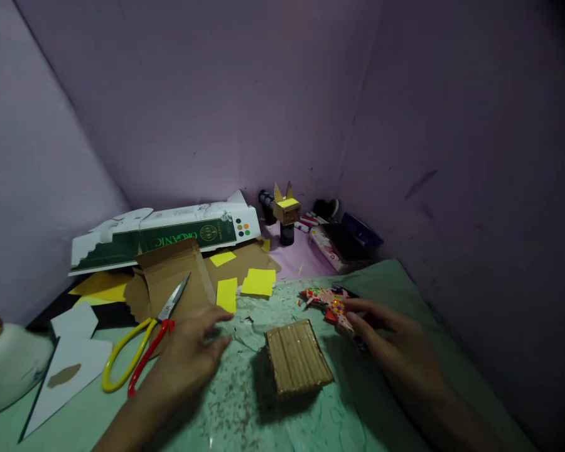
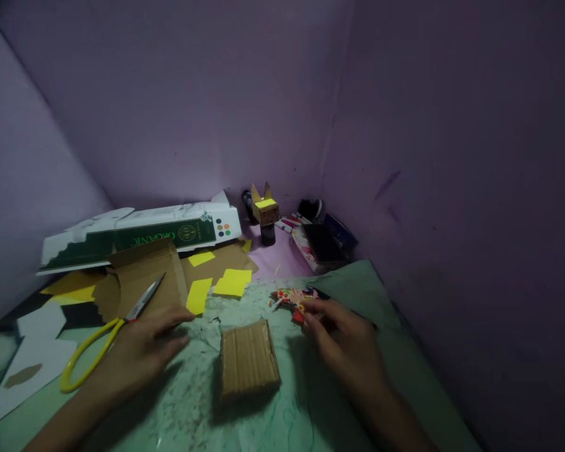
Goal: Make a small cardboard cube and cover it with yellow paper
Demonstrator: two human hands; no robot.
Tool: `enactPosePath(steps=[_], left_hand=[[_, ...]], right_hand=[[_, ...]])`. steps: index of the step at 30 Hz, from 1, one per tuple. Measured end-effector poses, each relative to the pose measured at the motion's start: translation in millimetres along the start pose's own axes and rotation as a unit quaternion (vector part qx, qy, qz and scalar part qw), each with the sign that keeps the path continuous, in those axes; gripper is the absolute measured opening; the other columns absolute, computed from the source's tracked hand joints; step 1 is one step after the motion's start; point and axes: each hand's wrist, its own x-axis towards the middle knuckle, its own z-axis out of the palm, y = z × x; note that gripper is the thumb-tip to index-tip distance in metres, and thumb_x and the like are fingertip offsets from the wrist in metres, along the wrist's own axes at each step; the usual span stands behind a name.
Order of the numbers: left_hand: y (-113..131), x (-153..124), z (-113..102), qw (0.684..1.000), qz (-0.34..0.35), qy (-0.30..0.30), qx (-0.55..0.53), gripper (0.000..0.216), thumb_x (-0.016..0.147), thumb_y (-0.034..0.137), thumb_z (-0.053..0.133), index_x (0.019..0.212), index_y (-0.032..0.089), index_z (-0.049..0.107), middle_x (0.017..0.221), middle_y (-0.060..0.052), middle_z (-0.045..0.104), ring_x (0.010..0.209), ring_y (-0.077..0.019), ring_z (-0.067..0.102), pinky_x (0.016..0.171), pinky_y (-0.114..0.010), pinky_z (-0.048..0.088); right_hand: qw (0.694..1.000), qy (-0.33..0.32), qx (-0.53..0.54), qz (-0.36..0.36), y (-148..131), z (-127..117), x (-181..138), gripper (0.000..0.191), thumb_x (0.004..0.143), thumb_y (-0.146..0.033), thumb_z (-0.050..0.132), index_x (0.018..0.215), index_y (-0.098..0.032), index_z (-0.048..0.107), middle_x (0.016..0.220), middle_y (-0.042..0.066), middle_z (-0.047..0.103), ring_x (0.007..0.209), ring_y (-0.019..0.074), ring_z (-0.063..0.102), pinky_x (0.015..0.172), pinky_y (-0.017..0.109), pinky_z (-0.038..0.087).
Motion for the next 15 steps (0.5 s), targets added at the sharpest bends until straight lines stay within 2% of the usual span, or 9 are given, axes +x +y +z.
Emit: enactPosePath(steps=[1, 3, 5, 9, 15], left_hand=[[-2, 7, -5, 0.999, -0.002, 0.034, 0.040, 0.030, 0.078, 0.028, 0.050, 0.099, 0.019, 0.069, 0.109, -0.012, 0.070, 0.104, -0.0318, 0.062, 0.094, -0.051, 0.047], [-2, 21, -8, 0.989, 0.010, 0.069, 0.130, 0.029, 0.078, 0.027, 0.051, 0.098, 0.015, 0.068, 0.107, -0.014, 0.069, 0.102, -0.0343, 0.060, 0.090, -0.054, 0.045], [3, 33, -5, 0.980, 0.028, 0.063, 0.187, 0.033, 0.077, 0.027, 0.054, 0.105, 0.013, 0.066, 0.111, -0.015, 0.066, 0.106, -0.0351, 0.057, 0.090, -0.053, 0.043], [17, 55, 11, 0.975, 0.061, 0.039, 0.209, 0.033, 0.078, 0.025, 0.055, 0.108, 0.015, 0.065, 0.109, -0.013, 0.066, 0.104, -0.0316, 0.057, 0.087, -0.046, 0.042], [21, 82, 31, 0.967, 0.101, 0.061, 0.225, 0.017, 0.074, 0.014, 0.052, 0.080, 0.017, 0.068, 0.090, -0.012, 0.069, 0.092, -0.0300, 0.060, 0.075, -0.041, 0.041]], right_hand=[[1.000, 0.003, -0.004, -0.001, -3, -3, 1, 0.029, 0.077, -0.039, 0.059, 0.089, -0.019, 0.076, 0.082, 0.007, 0.078, 0.067, 0.0231, 0.070, 0.057, 0.031, 0.053], [1.000, 0.010, -0.001, -0.011, -8, -7, 3, 0.028, 0.075, -0.038, 0.059, 0.085, -0.019, 0.077, 0.083, 0.007, 0.078, 0.067, 0.0233, 0.071, 0.057, 0.031, 0.054], [1.000, 0.011, 0.005, -0.022, -12, -9, 6, 0.027, 0.074, -0.038, 0.060, 0.083, -0.020, 0.077, 0.083, 0.007, 0.079, 0.066, 0.0233, 0.071, 0.056, 0.032, 0.055], [0.999, 0.012, 0.020, -0.041, -18, -8, 13, 0.023, 0.072, -0.036, 0.061, 0.081, -0.021, 0.076, 0.081, 0.007, 0.078, 0.066, 0.0239, 0.071, 0.055, 0.032, 0.056], [0.998, 0.016, 0.053, -0.041, -25, -7, 16, 0.018, 0.071, -0.033, 0.062, 0.076, -0.023, 0.076, 0.079, 0.006, 0.077, 0.067, 0.0231, 0.070, 0.057, 0.032, 0.057]])
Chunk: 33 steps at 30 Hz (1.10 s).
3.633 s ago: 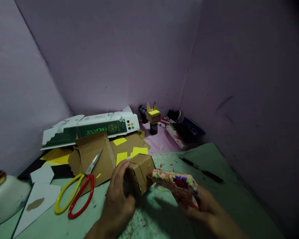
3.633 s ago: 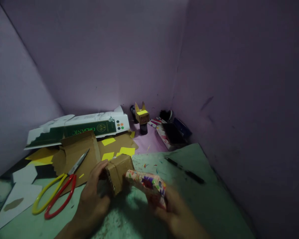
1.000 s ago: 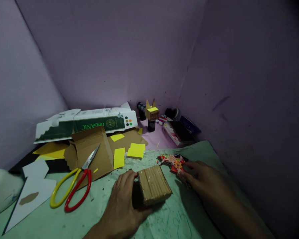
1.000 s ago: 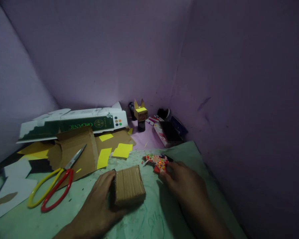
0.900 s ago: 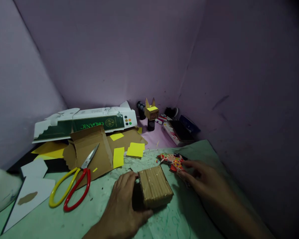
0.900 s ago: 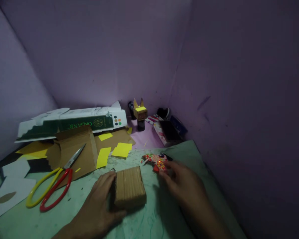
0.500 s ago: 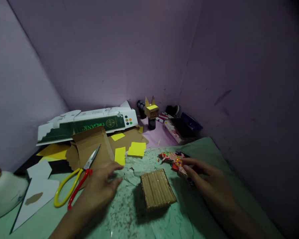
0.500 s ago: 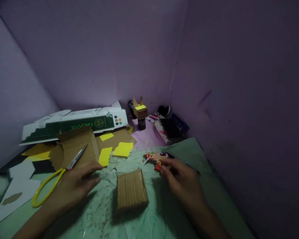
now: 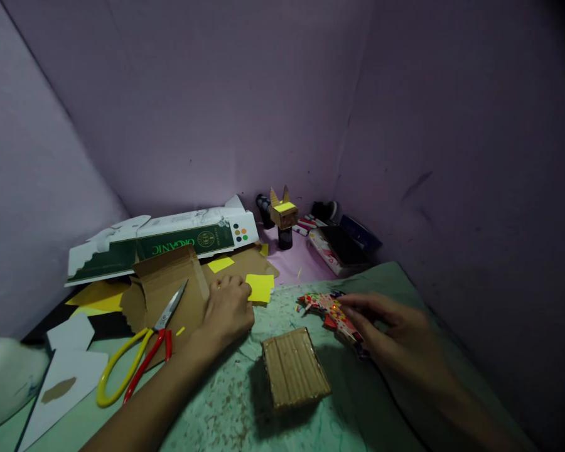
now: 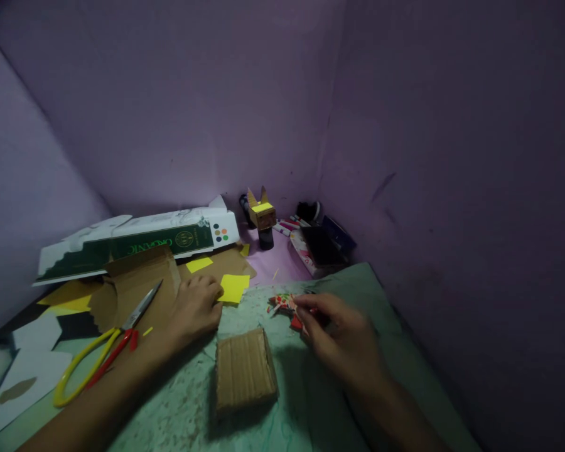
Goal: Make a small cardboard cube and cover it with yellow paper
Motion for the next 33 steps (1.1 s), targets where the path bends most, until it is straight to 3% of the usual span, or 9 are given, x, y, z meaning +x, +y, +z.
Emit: enactPosePath(steps=[6, 10, 13, 20, 24, 26, 28, 31, 33], left_hand=[[5, -7, -14, 0.993, 0.006, 0.122, 0.005, 0.019, 0.083, 0.013, 0.047, 0.081, 0.017, 0.066, 0.087, -0.010, 0.070, 0.088, -0.0264, 0.059, 0.082, -0.041, 0.040], [18, -22, -44, 0.962, 0.070, 0.264, 0.030, 0.016, 0.082, 0.013, 0.051, 0.080, 0.017, 0.066, 0.078, -0.007, 0.071, 0.078, -0.0243, 0.061, 0.089, -0.046, 0.037], [27, -34, -62, 0.923, 0.130, 0.356, 0.066, 0.012, 0.078, 0.010, 0.057, 0.081, 0.017, 0.066, 0.073, -0.005, 0.071, 0.071, -0.0224, 0.062, 0.090, -0.047, 0.036], [37, -54, -74, 0.899, 0.204, 0.373, 0.107, 0.020, 0.073, 0.012, 0.061, 0.091, 0.019, 0.066, 0.075, -0.004, 0.072, 0.072, -0.0222, 0.062, 0.094, -0.049, 0.031], [37, -63, -76, 0.913, 0.105, 0.393, -0.028, 0.022, 0.075, 0.015, 0.063, 0.096, 0.021, 0.065, 0.084, -0.006, 0.071, 0.079, -0.0234, 0.063, 0.088, -0.045, 0.039], [34, -67, -77, 0.908, -0.013, 0.382, -0.170, 0.014, 0.080, 0.022, 0.061, 0.092, 0.022, 0.067, 0.088, -0.006, 0.070, 0.082, -0.0229, 0.063, 0.079, -0.037, 0.045], [30, -71, -76, 0.880, -0.137, 0.299, -0.342, 0.016, 0.082, 0.032, 0.058, 0.080, 0.020, 0.069, 0.079, -0.005, 0.069, 0.073, -0.0204, 0.062, 0.064, -0.030, 0.046], [29, -73, -71, 0.783, -0.231, 0.136, -0.561, 0.033, 0.076, 0.045, 0.061, 0.065, 0.016, 0.070, 0.059, -0.002, 0.062, 0.050, -0.0127, 0.048, 0.046, -0.024, 0.036], [33, -74, -67, 0.731, -0.237, 0.088, -0.633, 0.037, 0.073, 0.048, 0.063, 0.065, 0.013, 0.070, 0.057, -0.002, 0.059, 0.047, -0.0094, 0.042, 0.044, -0.022, 0.030]], right_hand=[[0.986, -0.038, 0.096, 0.132, -5, -4, 5, 0.023, 0.067, -0.038, 0.067, 0.078, -0.019, 0.076, 0.062, 0.004, 0.071, 0.051, 0.0145, 0.060, 0.043, 0.023, 0.046], [0.942, -0.165, 0.212, 0.203, -18, -1, 14, 0.040, 0.068, -0.053, 0.068, 0.081, -0.016, 0.074, 0.057, 0.001, 0.064, 0.036, 0.0054, 0.041, 0.033, 0.018, 0.027], [0.914, -0.242, 0.245, 0.214, -37, 8, 17, 0.047, 0.067, -0.059, 0.067, 0.080, -0.014, 0.073, 0.069, 0.004, 0.069, 0.035, 0.0042, 0.043, 0.031, 0.017, 0.022], [0.931, -0.209, 0.245, 0.172, -72, 28, 15, 0.019, 0.060, -0.035, 0.068, 0.054, -0.017, 0.064, 0.046, -0.004, 0.055, 0.035, 0.0040, 0.040, 0.032, 0.017, 0.022], [0.929, -0.182, 0.269, 0.178, -66, 25, 17, 0.014, 0.057, -0.031, 0.066, 0.054, -0.018, 0.062, 0.036, -0.007, 0.047, 0.031, 0.0038, 0.034, 0.031, 0.017, 0.017], [0.921, -0.202, 0.278, 0.182, -57, 21, 17, 0.016, 0.058, -0.032, 0.067, 0.055, -0.018, 0.061, 0.034, -0.007, 0.046, 0.030, 0.0031, 0.032, 0.031, 0.016, 0.016], [0.913, -0.226, 0.283, 0.188, -47, 20, 16, 0.019, 0.058, -0.034, 0.069, 0.053, -0.017, 0.060, 0.033, -0.007, 0.045, 0.029, 0.0028, 0.032, 0.032, 0.016, 0.016], [0.904, -0.234, 0.293, 0.205, -34, 21, 12, 0.021, 0.056, -0.033, 0.072, 0.054, -0.016, 0.059, 0.042, -0.005, 0.054, 0.031, 0.0025, 0.037, 0.033, 0.016, 0.019], [0.900, -0.239, 0.291, 0.220, -31, 23, 9, 0.020, 0.054, -0.031, 0.072, 0.054, -0.015, 0.060, 0.046, -0.004, 0.058, 0.031, 0.0022, 0.038, 0.033, 0.016, 0.018]])
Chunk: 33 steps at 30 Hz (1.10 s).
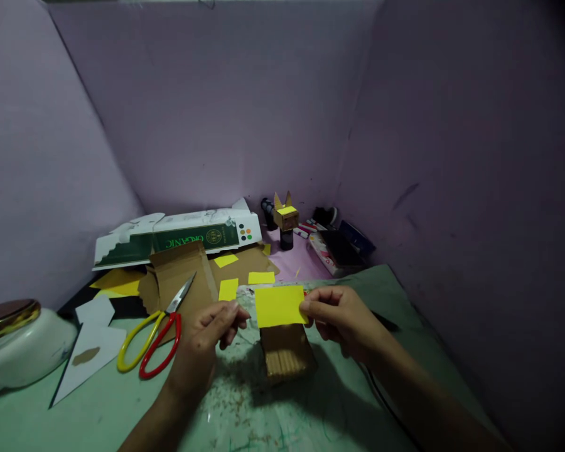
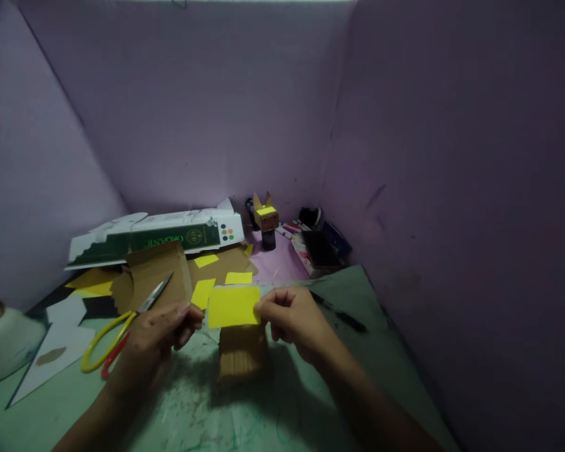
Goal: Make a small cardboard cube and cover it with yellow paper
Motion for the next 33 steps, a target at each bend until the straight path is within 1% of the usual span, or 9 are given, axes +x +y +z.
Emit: enactPosePath(steps=[6, 11, 14, 17, 19, 24, 29, 31, 33], left_hand=[[-5, -6, 9, 0.999, -0.021, -0.034, -0.005, 0.031, 0.069, 0.043, 0.072, 0.059, 0.014, 0.065, 0.050, 0.003, 0.047, 0.046, -0.0067, 0.032, 0.044, -0.021, 0.021], [-5, -8, 7, 0.997, -0.019, -0.028, -0.075, 0.036, 0.072, 0.048, 0.064, 0.062, 0.014, 0.069, 0.055, -0.001, 0.055, 0.045, -0.0079, 0.039, 0.045, -0.023, 0.024], [-7, -9, 6, 0.999, -0.032, -0.032, -0.030, 0.030, 0.069, 0.043, 0.068, 0.060, 0.015, 0.068, 0.053, 0.001, 0.052, 0.046, -0.0079, 0.036, 0.045, -0.022, 0.024], [-10, -9, 6, 0.998, -0.040, -0.041, 0.029, 0.027, 0.068, 0.041, 0.070, 0.059, 0.016, 0.067, 0.051, 0.003, 0.048, 0.047, -0.0078, 0.032, 0.045, -0.022, 0.023], [-9, -10, 7, 0.997, -0.044, -0.055, 0.043, 0.028, 0.068, 0.043, 0.070, 0.060, 0.016, 0.067, 0.053, 0.002, 0.050, 0.049, -0.0087, 0.034, 0.046, -0.023, 0.024], [-4, -13, 8, 0.997, -0.052, -0.023, 0.047, 0.025, 0.067, 0.040, 0.070, 0.059, 0.017, 0.065, 0.054, 0.003, 0.050, 0.051, -0.0096, 0.035, 0.047, -0.023, 0.024], [-13, -9, 6, 0.995, -0.059, -0.061, 0.044, 0.026, 0.066, 0.041, 0.071, 0.060, 0.016, 0.064, 0.054, 0.004, 0.049, 0.050, -0.0089, 0.034, 0.046, -0.022, 0.024], [-16, -8, 5, 0.996, -0.060, -0.067, 0.024, 0.028, 0.064, 0.042, 0.073, 0.060, 0.016, 0.064, 0.052, 0.005, 0.046, 0.048, -0.0076, 0.030, 0.044, -0.021, 0.021], [-17, -8, 5, 0.993, -0.085, -0.083, -0.014, 0.031, 0.062, 0.044, 0.075, 0.060, 0.016, 0.063, 0.049, 0.006, 0.044, 0.045, -0.0064, 0.028, 0.043, -0.021, 0.018]], right_hand=[[1.000, -0.012, -0.015, 0.024, -3, 3, -7, 0.017, 0.052, -0.028, 0.071, 0.050, -0.016, 0.059, 0.043, -0.004, 0.056, 0.030, 0.0021, 0.035, 0.032, 0.017, 0.015], [0.998, -0.005, -0.051, 0.031, -5, 4, -10, 0.015, 0.051, -0.029, 0.068, 0.048, -0.018, 0.059, 0.041, -0.005, 0.053, 0.030, 0.0029, 0.036, 0.031, 0.017, 0.016], [0.997, -0.014, -0.074, 0.017, -4, 3, -10, 0.016, 0.053, -0.029, 0.068, 0.046, -0.018, 0.059, 0.038, -0.006, 0.051, 0.029, 0.0031, 0.036, 0.031, 0.018, 0.018], [0.994, -0.043, -0.096, 0.019, -3, 1, -11, 0.016, 0.055, -0.027, 0.068, 0.046, -0.018, 0.060, 0.039, -0.004, 0.055, 0.030, 0.0034, 0.037, 0.032, 0.017, 0.022], [0.993, -0.069, -0.099, 0.017, -1, 0, -11, 0.015, 0.058, -0.025, 0.068, 0.047, -0.017, 0.062, 0.040, -0.003, 0.058, 0.031, 0.0031, 0.037, 0.033, 0.017, 0.023], [0.992, -0.097, -0.076, 0.014, 3, -2, -13, 0.018, 0.064, -0.026, 0.070, 0.051, -0.017, 0.062, 0.041, -0.004, 0.058, 0.032, 0.0031, 0.037, 0.034, 0.016, 0.024], [0.990, -0.116, -0.077, 0.019, 5, -6, -13, 0.018, 0.066, -0.028, 0.071, 0.054, -0.017, 0.064, 0.046, -0.003, 0.062, 0.035, 0.0033, 0.039, 0.036, 0.016, 0.026], [0.990, -0.120, -0.078, 0.021, 5, -7, -13, 0.019, 0.065, -0.029, 0.072, 0.053, -0.017, 0.064, 0.046, -0.002, 0.062, 0.034, 0.0033, 0.039, 0.035, 0.016, 0.025], [0.989, -0.121, -0.077, 0.026, 6, -7, -13, 0.021, 0.062, -0.031, 0.074, 0.052, -0.016, 0.063, 0.046, -0.001, 0.062, 0.034, 0.0032, 0.039, 0.035, 0.017, 0.025]])
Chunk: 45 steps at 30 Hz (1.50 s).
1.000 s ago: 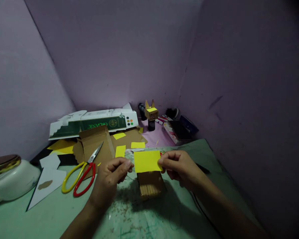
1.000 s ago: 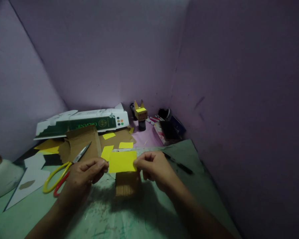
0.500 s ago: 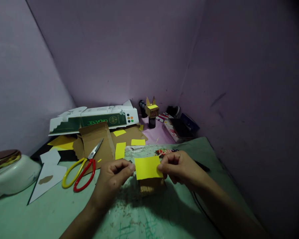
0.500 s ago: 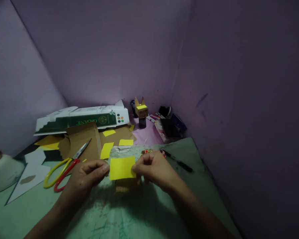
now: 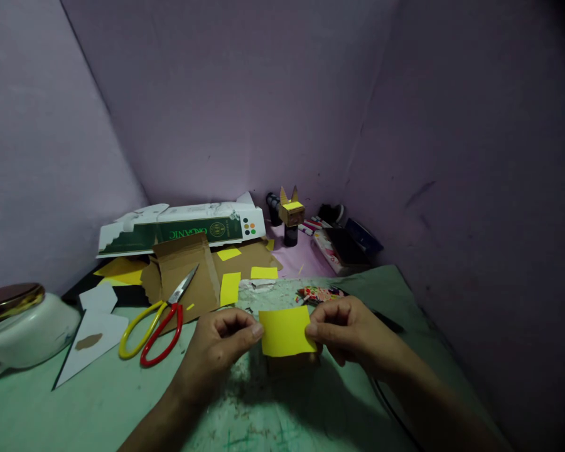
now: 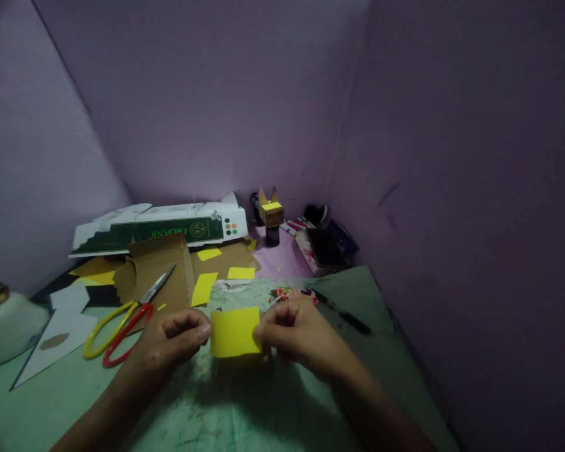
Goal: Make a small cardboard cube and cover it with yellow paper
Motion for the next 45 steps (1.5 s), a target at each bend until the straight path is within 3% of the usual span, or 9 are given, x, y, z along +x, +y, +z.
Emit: enactPosePath(steps=[7, 15, 25, 31, 36, 39, 41, 43, 45], left_hand=[[2, -3, 3, 0.996, -0.045, -0.034, -0.070, 0.034, 0.054, 0.041, 0.081, 0.059, 0.016, 0.060, 0.051, 0.005, 0.049, 0.047, -0.0067, 0.035, 0.044, -0.019, 0.024], [5, -5, 9, 0.996, -0.085, 0.005, 0.031, 0.019, 0.055, 0.033, 0.073, 0.055, 0.015, 0.065, 0.053, 0.002, 0.058, 0.051, -0.0095, 0.044, 0.048, -0.022, 0.030], [2, -7, 14, 0.990, -0.097, 0.032, 0.092, 0.020, 0.053, 0.035, 0.070, 0.051, 0.016, 0.065, 0.052, 0.001, 0.059, 0.053, -0.0119, 0.048, 0.054, -0.026, 0.037], [1, -8, 17, 0.980, -0.104, 0.051, 0.161, 0.024, 0.052, 0.040, 0.066, 0.051, 0.016, 0.061, 0.052, 0.000, 0.056, 0.053, -0.0130, 0.045, 0.051, -0.026, 0.033], [8, -10, 13, 0.956, -0.052, 0.075, 0.279, 0.031, 0.059, 0.046, 0.062, 0.048, 0.020, 0.050, 0.045, 0.006, 0.038, 0.046, -0.0104, 0.032, 0.046, -0.024, 0.024], [10, -14, -1, 0.951, 0.025, 0.130, 0.278, 0.039, 0.066, 0.053, 0.060, 0.048, 0.021, 0.046, 0.046, 0.006, 0.037, 0.046, -0.0109, 0.033, 0.044, -0.024, 0.025], [8, -20, -11, 0.941, 0.089, 0.183, 0.269, 0.038, 0.070, 0.052, 0.060, 0.052, 0.021, 0.049, 0.048, 0.005, 0.041, 0.047, -0.0119, 0.038, 0.044, -0.024, 0.029], [3, -26, -17, 0.926, 0.134, 0.222, 0.276, 0.031, 0.074, 0.046, 0.060, 0.056, 0.022, 0.054, 0.053, 0.004, 0.050, 0.050, -0.0133, 0.045, 0.047, -0.024, 0.036], [-5, -30, -17, 0.918, 0.149, 0.244, 0.274, 0.025, 0.076, 0.042, 0.058, 0.061, 0.022, 0.058, 0.058, 0.002, 0.057, 0.056, -0.0155, 0.052, 0.053, -0.026, 0.043]], right_hand=[[0.999, 0.026, -0.002, 0.025, 2, 0, -6, 0.021, 0.058, -0.034, 0.075, 0.053, -0.017, 0.064, 0.046, -0.002, 0.061, 0.033, 0.0032, 0.037, 0.035, 0.018, 0.026], [0.992, 0.092, -0.084, 0.035, 8, 6, -9, 0.023, 0.061, -0.026, 0.070, 0.047, -0.018, 0.053, 0.043, -0.007, 0.044, 0.040, 0.0048, 0.033, 0.041, 0.020, 0.024], [0.959, 0.186, -0.206, 0.049, 10, 14, -17, 0.018, 0.063, -0.017, 0.065, 0.048, -0.018, 0.055, 0.042, -0.008, 0.040, 0.042, 0.0062, 0.032, 0.043, 0.021, 0.022], [0.943, 0.218, -0.252, 0.011, 19, 17, -18, 0.015, 0.062, -0.019, 0.064, 0.049, -0.018, 0.057, 0.043, -0.007, 0.042, 0.043, 0.0076, 0.036, 0.043, 0.021, 0.024], [0.925, 0.246, -0.280, -0.071, 29, 11, -20, 0.023, 0.068, -0.033, 0.063, 0.052, -0.018, 0.057, 0.043, -0.006, 0.041, 0.042, 0.0091, 0.037, 0.041, 0.021, 0.025], [0.886, 0.286, -0.316, -0.181, 32, 5, -27, 0.024, 0.074, -0.032, 0.064, 0.055, -0.019, 0.058, 0.044, -0.006, 0.042, 0.040, 0.0096, 0.039, 0.039, 0.021, 0.028], [0.822, 0.309, -0.364, -0.310, 35, 3, -32, 0.014, 0.078, -0.026, 0.064, 0.066, -0.019, 0.062, 0.052, -0.003, 0.054, 0.047, 0.0122, 0.049, 0.044, 0.023, 0.039], [0.742, 0.293, -0.426, -0.427, 41, 5, -36, 0.003, 0.079, -0.019, 0.064, 0.082, -0.019, 0.065, 0.069, 0.002, 0.067, 0.066, 0.0169, 0.061, 0.064, 0.030, 0.050], [0.678, 0.235, -0.492, -0.492, 50, 9, -38, 0.020, 0.080, -0.019, 0.064, 0.099, -0.018, 0.065, 0.089, 0.005, 0.074, 0.088, 0.0223, 0.065, 0.090, 0.040, 0.047]])
